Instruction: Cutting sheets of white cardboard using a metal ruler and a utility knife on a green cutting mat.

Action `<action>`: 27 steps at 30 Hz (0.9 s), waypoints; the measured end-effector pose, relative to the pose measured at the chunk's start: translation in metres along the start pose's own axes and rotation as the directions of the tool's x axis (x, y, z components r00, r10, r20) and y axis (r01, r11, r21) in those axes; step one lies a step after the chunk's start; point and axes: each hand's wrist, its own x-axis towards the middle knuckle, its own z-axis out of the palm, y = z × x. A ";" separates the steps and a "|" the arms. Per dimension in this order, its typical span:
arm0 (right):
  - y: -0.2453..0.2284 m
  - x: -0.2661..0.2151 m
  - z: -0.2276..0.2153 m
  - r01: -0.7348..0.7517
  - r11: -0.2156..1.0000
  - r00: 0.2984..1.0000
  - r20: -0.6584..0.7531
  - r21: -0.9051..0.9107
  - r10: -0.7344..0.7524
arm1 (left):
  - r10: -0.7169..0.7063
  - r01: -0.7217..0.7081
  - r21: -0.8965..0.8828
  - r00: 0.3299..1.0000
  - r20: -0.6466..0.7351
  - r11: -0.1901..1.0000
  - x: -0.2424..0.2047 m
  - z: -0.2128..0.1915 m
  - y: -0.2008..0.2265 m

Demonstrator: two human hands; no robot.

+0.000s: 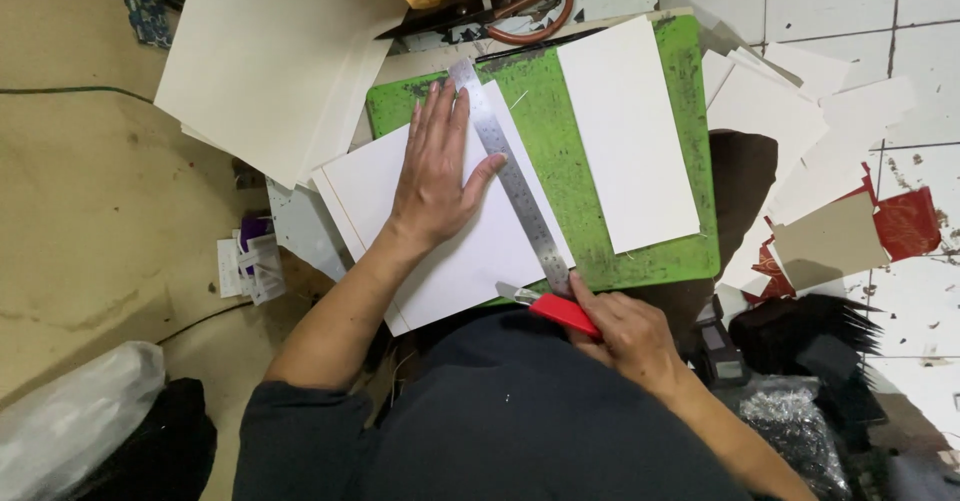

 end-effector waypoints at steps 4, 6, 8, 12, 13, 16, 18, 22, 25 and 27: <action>-0.004 0.007 -0.007 0.010 1.000 1.000 0.013 -0.027 -0.009 | -0.009 0.009 0.002 0.998 -0.069 1.000 -0.003 0.006 -0.005; -0.002 0.008 -0.009 -0.009 0.999 1.000 0.013 -0.037 0.009 | 0.018 -0.016 0.037 0.998 -0.067 0.999 -0.003 0.004 -0.002; -0.004 0.011 -0.010 -0.019 0.999 1.000 0.016 -0.026 0.019 | 0.015 -0.013 0.036 0.998 -0.056 0.999 -0.002 0.001 -0.001; -0.009 0.014 -0.014 -0.035 0.999 0.999 0.000 -0.028 0.035 | 0.030 -0.030 0.077 1.000 -0.008 0.997 -0.002 -0.001 0.001; -0.011 0.017 -0.017 -0.031 0.999 0.999 0.007 -0.030 0.031 | 0.024 -0.023 0.073 1.000 -0.011 0.997 -0.001 -0.001 0.001; -0.015 0.022 -0.023 -0.061 0.998 0.998 -0.011 0.002 0.061 | 0.060 -0.060 0.082 0.998 -0.005 0.995 0.000 -0.002 -0.001; -0.015 0.022 -0.022 -0.074 0.997 0.997 -0.010 0.019 0.074 | 0.062 -0.063 0.098 0.998 0.014 0.993 0.001 -0.002 -0.001; -0.015 0.021 -0.022 -0.088 0.996 0.996 0.001 0.011 0.088 | 0.068 -0.071 0.117 0.997 0.029 0.991 0.002 -0.002 -0.002; -0.017 0.022 -0.023 -0.106 0.994 0.994 0.008 0.040 0.106 | 0.060 -0.064 0.105 0.997 0.040 0.992 0.002 -0.001 -0.002; -0.020 0.025 -0.026 -0.112 0.993 0.994 -0.016 0.046 0.112 | 0.063 -0.066 0.108 0.998 0.032 0.992 0.002 0.000 -0.003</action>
